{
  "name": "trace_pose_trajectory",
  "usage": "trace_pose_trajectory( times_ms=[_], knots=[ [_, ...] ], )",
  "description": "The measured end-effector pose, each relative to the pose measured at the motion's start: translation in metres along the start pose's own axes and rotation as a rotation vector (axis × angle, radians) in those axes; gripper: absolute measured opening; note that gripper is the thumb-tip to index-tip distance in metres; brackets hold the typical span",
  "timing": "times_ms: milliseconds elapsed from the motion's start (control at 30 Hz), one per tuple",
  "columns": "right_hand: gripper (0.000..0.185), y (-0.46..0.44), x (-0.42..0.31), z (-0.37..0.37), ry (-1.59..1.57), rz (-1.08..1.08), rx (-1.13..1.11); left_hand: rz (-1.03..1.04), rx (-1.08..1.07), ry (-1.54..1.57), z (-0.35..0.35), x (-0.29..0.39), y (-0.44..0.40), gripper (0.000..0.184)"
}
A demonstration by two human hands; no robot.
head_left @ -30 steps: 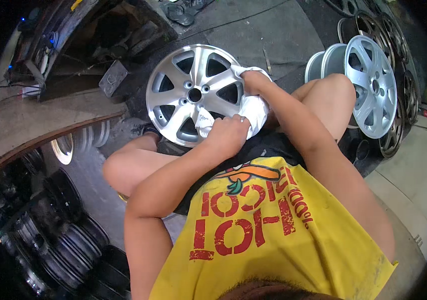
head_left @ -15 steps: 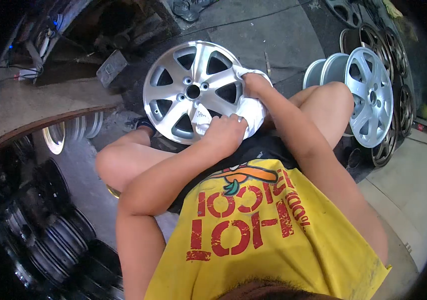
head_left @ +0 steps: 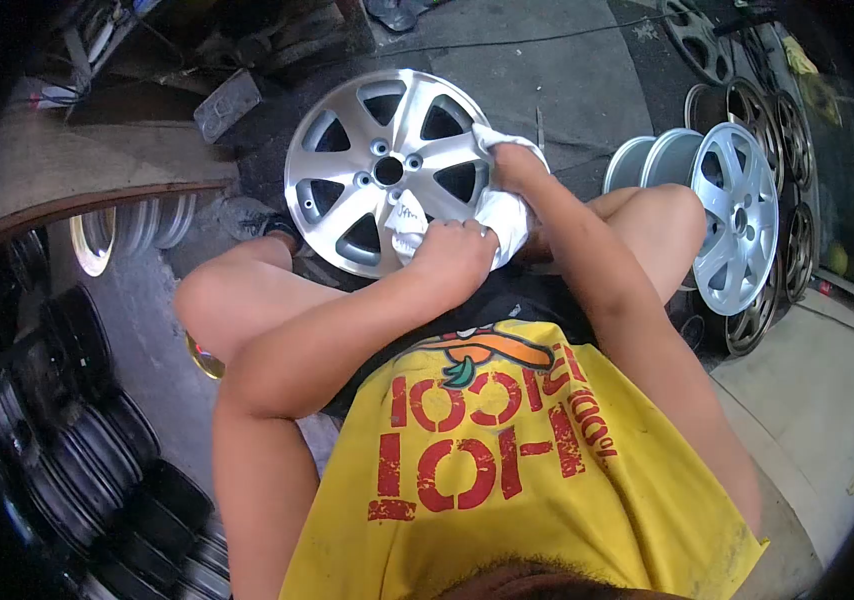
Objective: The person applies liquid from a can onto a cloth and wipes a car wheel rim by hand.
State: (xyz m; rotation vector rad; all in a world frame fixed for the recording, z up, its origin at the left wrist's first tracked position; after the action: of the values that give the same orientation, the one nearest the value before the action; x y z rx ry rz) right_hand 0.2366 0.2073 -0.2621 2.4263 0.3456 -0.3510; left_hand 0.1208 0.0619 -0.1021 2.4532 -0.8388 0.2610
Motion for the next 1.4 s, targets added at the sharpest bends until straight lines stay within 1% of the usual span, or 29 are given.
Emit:
trace_pose_trajectory(
  times_ms=[33,67,100,167,200,233,300,333,367,467,567,600,633,733,800,833,900,933,967,1033,1067,1100,1200,1233,1300,1333,1367,1400],
  knots=[
    [0.066,0.008,-0.001,-0.001,-0.062,-0.052,0.090,0.011,0.057,0.004,-0.003,-0.001,0.001,0.020],
    [0.065,0.013,-0.002,-0.004,-0.120,-0.105,0.175,0.013,0.061,0.007,-0.003,-0.001,0.000,0.020],
    [0.065,0.009,-0.002,-0.008,-0.113,-0.105,0.169,0.012,0.057,0.013,-0.003,0.000,0.000,0.020],
    [0.065,-0.006,-0.001,-0.003,0.029,-0.035,-0.023,0.005,0.048,0.034,0.001,0.004,0.001,0.020],
    [0.060,-0.010,0.002,-0.001,0.025,-0.040,-0.004,-0.007,0.006,0.029,0.001,0.003,-0.001,0.022],
    [0.060,-0.009,0.004,0.006,0.032,-0.042,-0.006,-0.016,-0.034,0.020,0.002,0.002,-0.003,0.024],
    [0.055,0.000,0.009,0.011,-0.018,-0.019,0.047,0.001,-0.005,0.052,0.002,0.002,0.001,0.023],
    [0.050,0.014,0.001,0.002,-0.066,-0.053,0.144,0.019,0.013,0.079,0.002,0.003,0.002,0.022],
    [0.050,0.012,-0.002,-0.001,-0.054,-0.054,0.141,0.018,0.021,0.087,0.004,0.003,0.000,0.022],
    [0.049,-0.017,0.002,0.002,0.080,0.029,-0.003,0.001,0.033,0.091,0.006,0.004,-0.005,0.022],
    [0.052,-0.011,0.002,0.007,0.112,0.020,-0.073,-0.014,-0.020,0.052,0.001,0.001,-0.002,0.023],
    [0.056,-0.005,0.004,0.011,0.054,-0.015,-0.029,-0.013,-0.013,0.063,-0.001,0.000,-0.001,0.023],
    [0.057,0.025,-0.015,-0.010,0.014,-0.113,0.108,-0.011,-0.010,0.077,-0.002,-0.002,-0.002,0.023],
    [0.058,0.009,-0.018,-0.015,0.038,-0.077,0.068,0.013,0.016,0.096,0.001,0.001,-0.007,0.023],
    [0.062,-0.009,-0.009,-0.006,0.142,0.011,-0.096,0.027,0.023,0.087,0.000,0.002,-0.006,0.024],
    [0.062,-0.007,-0.004,0.001,0.138,0.012,-0.097,0.017,0.016,0.081,-0.003,0.000,-0.004,0.024],
    [0.059,0.005,-0.006,0.002,0.060,-0.071,0.016,0.011,0.015,0.071,-0.006,-0.002,-0.002,0.024],
    [0.055,0.015,-0.009,-0.002,0.054,-0.078,0.033,-0.003,0.041,0.102,-0.005,-0.002,-0.001,0.024],
    [0.055,0.009,-0.009,-0.004,0.062,-0.080,0.030,-0.019,0.065,0.138,-0.002,-0.002,-0.001,0.024],
    [0.057,-0.011,-0.005,0.003,0.231,-0.033,-0.079,-0.005,0.051,0.132,-0.003,-0.001,-0.003,0.024],
    [0.059,-0.015,-0.002,0.000,0.133,-0.020,-0.042,0.013,0.030,0.119,-0.003,0.002,-0.003,0.023],
    [0.059,-0.010,-0.002,0.003,0.131,-0.022,-0.040,0.012,0.030,0.116,-0.002,0.003,-0.001,0.023],
    [0.046,0.014,-0.011,-0.002,0.047,-0.159,0.115,-0.008,0.039,0.108,-0.007,-0.002,0.003,0.023],
    [0.046,0.005,-0.008,-0.004,0.044,-0.152,0.116,-0.005,0.040,0.120,-0.006,-0.001,0.003,0.024],
    [0.043,-0.017,0.000,0.004,0.181,-0.083,-0.031,0.017,0.033,0.124,0.001,0.003,0.002,0.025],
    [0.043,-0.003,-0.013,-0.011,0.099,-0.093,0.019,0.010,0.055,0.109,0.000,0.002,0.002,0.023],
    [0.043,0.002,-0.014,-0.006,0.086,-0.083,0.029,0.007,0.077,0.088,-0.002,0.000,0.002,0.022],
    [0.050,0.005,-0.013,0.001,0.114,-0.039,-0.022,0.021,0.071,0.075,-0.004,0.001,0.005,0.022]
  ],
)
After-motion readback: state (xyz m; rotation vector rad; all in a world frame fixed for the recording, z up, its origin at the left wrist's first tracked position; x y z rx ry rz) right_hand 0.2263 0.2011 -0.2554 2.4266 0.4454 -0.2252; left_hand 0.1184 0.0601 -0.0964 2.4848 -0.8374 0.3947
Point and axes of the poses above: each hand's wrist, its own y-axis away from the middle knuckle, its own z-axis out of the palm, x = y × z, the point moved 6 cm from there along -y, towards the middle knuckle, and after that the axes turned 5 degrees about -x, right-handed, at the moved point
